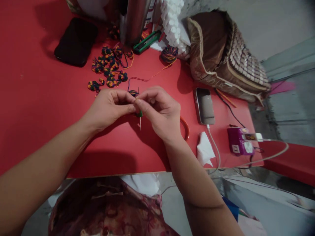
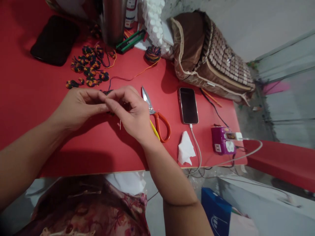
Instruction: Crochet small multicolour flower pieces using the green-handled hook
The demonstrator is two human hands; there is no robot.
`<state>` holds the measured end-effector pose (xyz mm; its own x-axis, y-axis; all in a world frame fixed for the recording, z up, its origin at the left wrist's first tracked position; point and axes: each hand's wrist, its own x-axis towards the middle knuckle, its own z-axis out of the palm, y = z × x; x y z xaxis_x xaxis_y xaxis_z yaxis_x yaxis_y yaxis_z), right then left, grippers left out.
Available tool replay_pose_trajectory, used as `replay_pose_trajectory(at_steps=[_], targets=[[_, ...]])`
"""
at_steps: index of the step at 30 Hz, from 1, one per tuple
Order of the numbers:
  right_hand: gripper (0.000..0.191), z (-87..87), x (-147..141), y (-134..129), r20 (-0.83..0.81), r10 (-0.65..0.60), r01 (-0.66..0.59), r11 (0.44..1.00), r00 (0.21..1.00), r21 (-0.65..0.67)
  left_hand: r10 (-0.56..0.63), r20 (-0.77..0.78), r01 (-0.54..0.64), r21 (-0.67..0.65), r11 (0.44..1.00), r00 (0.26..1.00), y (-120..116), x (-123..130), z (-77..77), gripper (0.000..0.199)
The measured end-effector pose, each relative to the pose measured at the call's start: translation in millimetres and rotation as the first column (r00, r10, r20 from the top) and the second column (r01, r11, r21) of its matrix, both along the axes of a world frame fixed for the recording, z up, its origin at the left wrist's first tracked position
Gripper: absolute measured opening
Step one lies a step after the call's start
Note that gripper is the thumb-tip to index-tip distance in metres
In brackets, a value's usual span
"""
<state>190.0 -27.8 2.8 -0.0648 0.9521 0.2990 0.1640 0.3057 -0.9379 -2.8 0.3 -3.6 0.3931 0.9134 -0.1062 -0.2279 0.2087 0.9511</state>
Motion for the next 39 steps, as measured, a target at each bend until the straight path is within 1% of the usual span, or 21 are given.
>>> replay_pose_trajectory(at_steps=[1,3,5,6,8,10,12,16,20,24,27,29,32,35,39], targets=[[0.012,0.0,1,0,-0.031,-0.019,0.018,1.0,0.999,-0.022,-0.001,0.029,0.001,0.003,1.0,1.0,0,0,-0.9,0.022],[0.018,-1.0,3,0,-0.076,-0.05,0.046,0.997,0.996,-0.06,-0.009,0.082,0.01,-0.005,1.0,0.997,2,-1,-2.4,0.019],[0.025,-3.1,6,1,-0.033,-0.039,0.037,0.998,0.999,-0.053,-0.006,0.114,0.008,-0.023,1.0,0.993,4,-2,-2.7,0.016],[0.027,-4.2,8,1,0.019,-0.02,0.021,0.999,1.0,-0.032,-0.001,0.119,0.004,-0.024,1.0,0.993,5,-2,-2.5,0.015],[0.023,-6.1,9,2,0.143,0.012,-0.017,0.999,0.99,0.03,0.005,0.098,-0.004,-0.009,1.0,0.995,6,-4,-1.8,0.014],[0.017,-7.0,8,2,0.217,0.001,-0.026,0.993,0.976,0.113,0.012,0.076,-0.013,0.008,1.0,0.997,8,-5,-1.3,0.015],[0.015,-6.7,7,2,0.235,-0.034,-0.008,0.984,0.971,0.178,0.014,0.076,-0.014,-0.003,1.0,0.997,8,-6,-1.6,0.014],[0.015,-4.5,6,2,0.269,-0.098,0.029,0.967,0.958,0.251,0.055,0.076,-0.05,-0.061,0.997,0.996,10,-6,-5.1,0.017],[0.013,-2.1,6,2,0.298,-0.084,0.001,0.963,0.951,0.269,0.097,0.111,-0.086,-0.097,0.992,0.989,13,-8,-9.3,0.025],[0.01,0.5,9,2,0.251,-0.028,-0.032,0.972,0.968,0.231,0.07,0.144,-0.059,-0.079,0.995,0.987,14,-9,-10.2,0.031],[0.009,1.7,10,2,0.161,0.026,-0.053,0.985,0.987,0.164,0.057,0.141,-0.054,-0.027,0.998,0.988,13,-9,-8.7,0.036],[0.016,0.7,9,2,0.038,0.063,-0.065,0.997,0.997,0.038,0.062,0.119,-0.066,0.029,0.997,0.991,12,-8,-6.0,0.038],[0.03,-5.3,4,6,-0.17,0.052,-0.079,0.984,0.984,-0.157,0.056,0.097,-0.069,0.137,0.988,0.994,8,-6,0.4,0.034],[0.032,-14.5,1,11,-0.237,0.041,-0.096,0.969,0.971,-0.226,0.083,0.036,-0.09,0.285,0.954,0.996,4,-4,6.1,0.028],[0.034,-22.2,-1,14,-0.287,0.063,-0.138,0.958,0.956,-0.251,0.212,-0.086,-0.15,0.461,0.875,0.973,2,-4,6.5,0.022]])
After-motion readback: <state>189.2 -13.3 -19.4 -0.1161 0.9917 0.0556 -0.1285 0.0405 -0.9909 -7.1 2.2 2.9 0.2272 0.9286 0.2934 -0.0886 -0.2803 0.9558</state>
